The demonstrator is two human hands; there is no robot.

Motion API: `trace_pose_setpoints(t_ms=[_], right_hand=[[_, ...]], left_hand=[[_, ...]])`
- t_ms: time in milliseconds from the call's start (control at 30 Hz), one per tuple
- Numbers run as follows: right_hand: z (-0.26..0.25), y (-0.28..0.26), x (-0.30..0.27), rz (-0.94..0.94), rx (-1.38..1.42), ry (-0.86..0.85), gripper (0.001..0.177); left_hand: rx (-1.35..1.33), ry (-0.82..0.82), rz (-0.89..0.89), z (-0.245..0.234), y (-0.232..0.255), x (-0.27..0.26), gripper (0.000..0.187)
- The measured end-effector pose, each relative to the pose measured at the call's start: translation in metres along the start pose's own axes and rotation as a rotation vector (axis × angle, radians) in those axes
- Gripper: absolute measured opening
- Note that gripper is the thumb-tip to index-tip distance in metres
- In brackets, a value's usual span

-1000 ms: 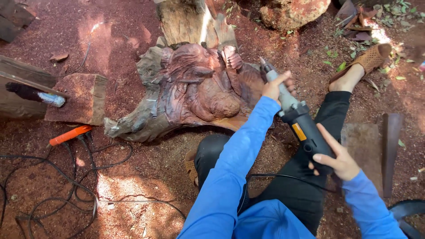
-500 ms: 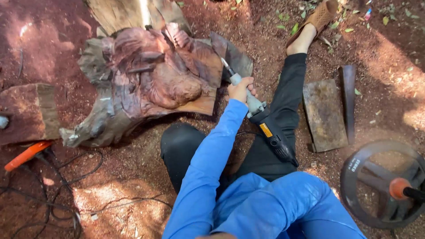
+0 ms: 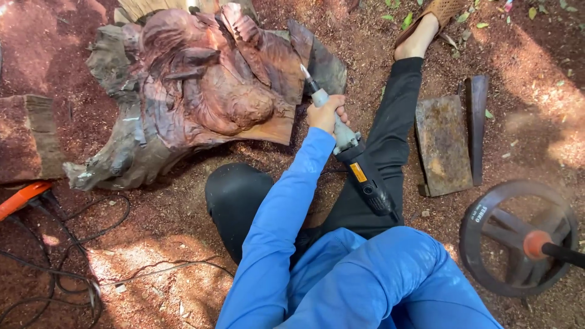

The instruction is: Carving intricate details into a large piece of wood using a handheld power carving tool.

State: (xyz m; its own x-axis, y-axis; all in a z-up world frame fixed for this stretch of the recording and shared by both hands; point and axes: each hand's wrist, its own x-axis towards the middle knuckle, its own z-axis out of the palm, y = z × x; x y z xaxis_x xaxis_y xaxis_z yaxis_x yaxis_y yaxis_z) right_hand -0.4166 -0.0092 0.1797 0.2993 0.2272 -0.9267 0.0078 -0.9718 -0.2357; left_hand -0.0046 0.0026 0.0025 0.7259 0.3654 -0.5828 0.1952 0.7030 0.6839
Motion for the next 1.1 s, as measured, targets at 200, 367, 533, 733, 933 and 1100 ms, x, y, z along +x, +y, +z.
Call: trace_pose_setpoints(t_ms=[200,367,533,733,933,1100], right_hand=[[-0.227,0.026,-0.013,-1.45,0.657,0.727,0.04],[-0.274,0.198,0.123,-1.03,0.27,1.18,0.054],[-0.267,0.225,0.163,-1.018,1.072,0.052,0.104],[-0.28,0.193,0.177,-1.258,1.224,-0.013,0.092],[-0.301,0.17,0.169,-1.055,1.204,0.11,0.088],[-0.322,0.151,0.154,-0.88,1.132,0.223,0.085]], left_hand=[[-0.052,0.039,-0.015,-0.007,0.019,-0.003,0.012],[-0.122,0.033,-0.054,-0.026,0.036,0.026,0.01],[-0.162,0.025,-0.05,-0.029,0.054,0.055,0.011],[-0.228,-0.197,-0.146,-0.041,0.064,0.09,0.046],[-0.237,-0.14,-0.086,-0.049,0.063,0.113,0.033],[-0.275,-0.102,-0.064,-0.06,0.045,0.156,0.031]])
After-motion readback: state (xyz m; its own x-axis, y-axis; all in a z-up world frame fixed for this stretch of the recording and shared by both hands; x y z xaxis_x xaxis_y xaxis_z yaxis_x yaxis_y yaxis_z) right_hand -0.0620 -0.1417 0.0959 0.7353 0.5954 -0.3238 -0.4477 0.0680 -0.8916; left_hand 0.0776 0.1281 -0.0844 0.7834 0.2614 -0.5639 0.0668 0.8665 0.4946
